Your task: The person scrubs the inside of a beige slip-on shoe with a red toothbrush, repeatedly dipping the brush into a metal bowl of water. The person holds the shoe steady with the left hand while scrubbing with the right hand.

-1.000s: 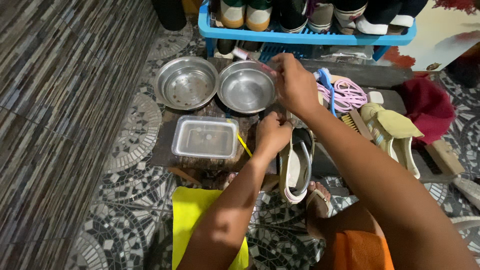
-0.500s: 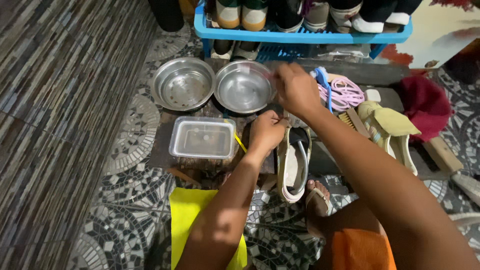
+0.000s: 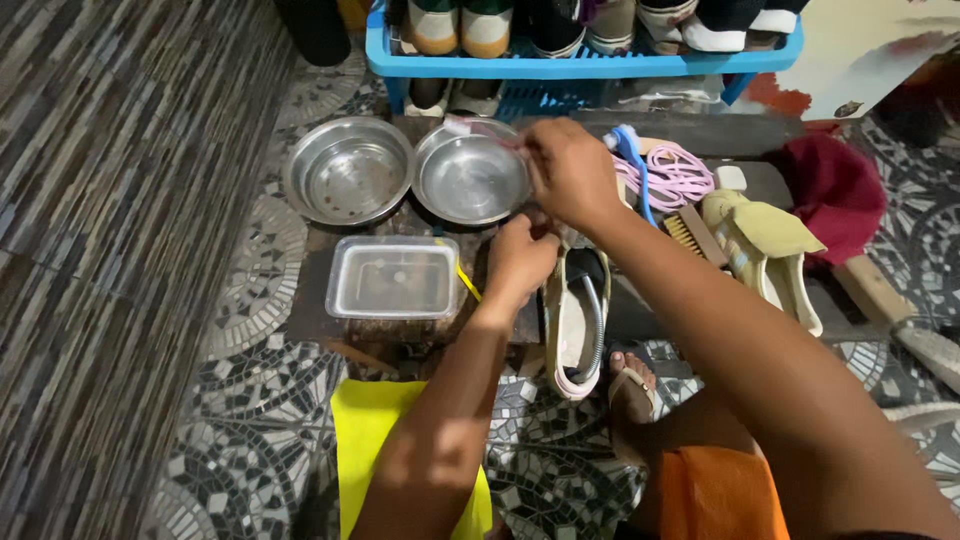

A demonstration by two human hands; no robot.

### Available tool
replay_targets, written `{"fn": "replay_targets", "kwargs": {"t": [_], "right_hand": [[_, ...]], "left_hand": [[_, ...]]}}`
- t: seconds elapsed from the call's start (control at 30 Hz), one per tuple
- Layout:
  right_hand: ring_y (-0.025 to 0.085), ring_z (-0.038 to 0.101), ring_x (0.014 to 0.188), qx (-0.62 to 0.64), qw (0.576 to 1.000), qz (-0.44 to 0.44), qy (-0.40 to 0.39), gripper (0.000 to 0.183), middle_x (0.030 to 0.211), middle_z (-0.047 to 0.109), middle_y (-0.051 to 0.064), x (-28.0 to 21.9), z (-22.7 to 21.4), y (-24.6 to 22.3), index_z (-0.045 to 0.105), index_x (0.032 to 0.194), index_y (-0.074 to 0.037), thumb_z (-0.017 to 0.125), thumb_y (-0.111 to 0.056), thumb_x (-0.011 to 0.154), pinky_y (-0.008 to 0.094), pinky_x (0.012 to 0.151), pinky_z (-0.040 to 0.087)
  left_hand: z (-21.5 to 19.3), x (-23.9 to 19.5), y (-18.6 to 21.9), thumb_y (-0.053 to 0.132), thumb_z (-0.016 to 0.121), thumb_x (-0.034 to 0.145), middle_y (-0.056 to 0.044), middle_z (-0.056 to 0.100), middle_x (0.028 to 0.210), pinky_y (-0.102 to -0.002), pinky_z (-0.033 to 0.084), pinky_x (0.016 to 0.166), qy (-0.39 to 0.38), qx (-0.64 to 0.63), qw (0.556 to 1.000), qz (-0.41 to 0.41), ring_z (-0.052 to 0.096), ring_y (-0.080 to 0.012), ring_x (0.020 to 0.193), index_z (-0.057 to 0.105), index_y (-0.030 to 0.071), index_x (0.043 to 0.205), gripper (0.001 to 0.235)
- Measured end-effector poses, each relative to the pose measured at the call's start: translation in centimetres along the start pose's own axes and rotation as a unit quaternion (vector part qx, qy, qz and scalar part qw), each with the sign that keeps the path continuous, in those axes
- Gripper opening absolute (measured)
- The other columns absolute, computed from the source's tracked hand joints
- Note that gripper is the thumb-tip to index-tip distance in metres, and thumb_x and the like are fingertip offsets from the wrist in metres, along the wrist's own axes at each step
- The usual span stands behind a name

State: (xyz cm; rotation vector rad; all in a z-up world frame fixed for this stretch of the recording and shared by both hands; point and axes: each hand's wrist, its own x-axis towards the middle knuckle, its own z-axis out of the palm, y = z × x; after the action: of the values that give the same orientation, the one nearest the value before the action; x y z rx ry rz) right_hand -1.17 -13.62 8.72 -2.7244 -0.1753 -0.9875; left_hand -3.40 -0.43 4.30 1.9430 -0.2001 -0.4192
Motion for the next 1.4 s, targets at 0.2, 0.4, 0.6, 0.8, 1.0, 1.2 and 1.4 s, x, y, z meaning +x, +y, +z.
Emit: {"fn": "replay_targets", "kwargs": {"t": [0.2,0.4,0.6,0.8,1.0,1.2,1.4], "right_hand": [[0.040,0.074,0.083,0.020,0.990,0.062,-0.127,0.007,0.084,0.066,0.007,-0.1,-0.9,-0.8,0.072,0.096,-0.019,0.073,-0.024,0.092,0.053,0.076,0.059],[0.024,0.068,0.073,0.162,0.985,0.051,-0.034,0.006,0.085,0.076,0.002,0.8,-6.2,-0.9,0.073,0.100,-0.017,0.073,-0.016,0.094,0.040,0.064,0.046],[0.025,0.066,0.089,0.121,0.993,-0.001,-0.015,0.013,0.104,0.076,0.008,-2.1,-15.3,-1.3,0.077,0.111,-0.007,0.067,-0.014,0.107,0.037,0.068,0.050],[0.038,0.065,0.079,0.085,0.994,0.063,0.009,0.013,0.084,0.064,0.014,-8.2,-17.2,1.8,0.078,0.114,-0.013,0.078,-0.020,0.103,0.050,0.073,0.052],[0.038,0.071,0.087,0.042,0.996,0.079,0.008,0.011,0.090,0.071,0.010,-11.3,-14.7,4.3,0.080,0.110,-0.016,0.079,-0.011,0.100,0.047,0.080,0.056],[0.036,0.068,0.096,0.074,0.990,0.105,0.054,0.015,0.095,0.072,0.010,-12.7,-13.2,5.6,0.081,0.114,-0.017,0.081,-0.015,0.099,0.047,0.091,0.054],[0.036,0.066,0.090,0.060,0.988,0.115,0.087,0.010,0.088,0.067,0.009,-13.1,-11.3,6.0,0.080,0.107,-0.018,0.084,-0.023,0.100,0.045,0.087,0.048]], "left_hand": [[-0.6,-1.9,2.5,0.016,0.059,0.083,-0.026,0.076,0.113,-0.060,0.054,0.095,0.023,-0.087,0.995,0.048,0.068,-0.0448,0.121,0.073,0.000,0.120,0.042],[1.7,2.6,-0.6,0.009,0.053,0.090,-0.012,0.078,0.103,-0.039,0.051,0.089,0.058,-0.130,0.984,0.104,0.069,-0.0250,0.098,0.070,0.012,0.104,0.023],[5.0,5.8,-1.7,0.023,0.064,0.104,-0.017,0.077,0.108,-0.036,0.061,0.085,-0.082,-0.459,0.885,0.015,0.073,-0.0195,0.093,0.070,0.002,0.119,0.026],[4.3,5.0,-0.5,0.030,0.071,0.103,-0.015,0.074,0.093,-0.043,0.067,0.069,-0.074,-0.428,0.900,-0.018,0.077,-0.0236,0.080,0.064,-0.004,0.112,0.036],[3.8,6.5,-2.7,0.036,0.075,0.100,-0.019,0.078,0.108,-0.047,0.068,0.077,-0.088,-0.409,0.908,-0.030,0.081,-0.0307,0.091,0.068,0.003,0.130,0.045],[3.2,5.1,-1.2,0.031,0.077,0.099,-0.019,0.079,0.104,-0.046,0.069,0.074,-0.090,-0.422,0.902,-0.012,0.081,-0.0287,0.086,0.070,0.002,0.127,0.041],[3.7,4.5,0.0,0.031,0.077,0.098,-0.016,0.079,0.098,-0.042,0.070,0.070,-0.096,-0.420,0.902,0.024,0.081,-0.0263,0.080,0.074,0.001,0.123,0.040]]}}
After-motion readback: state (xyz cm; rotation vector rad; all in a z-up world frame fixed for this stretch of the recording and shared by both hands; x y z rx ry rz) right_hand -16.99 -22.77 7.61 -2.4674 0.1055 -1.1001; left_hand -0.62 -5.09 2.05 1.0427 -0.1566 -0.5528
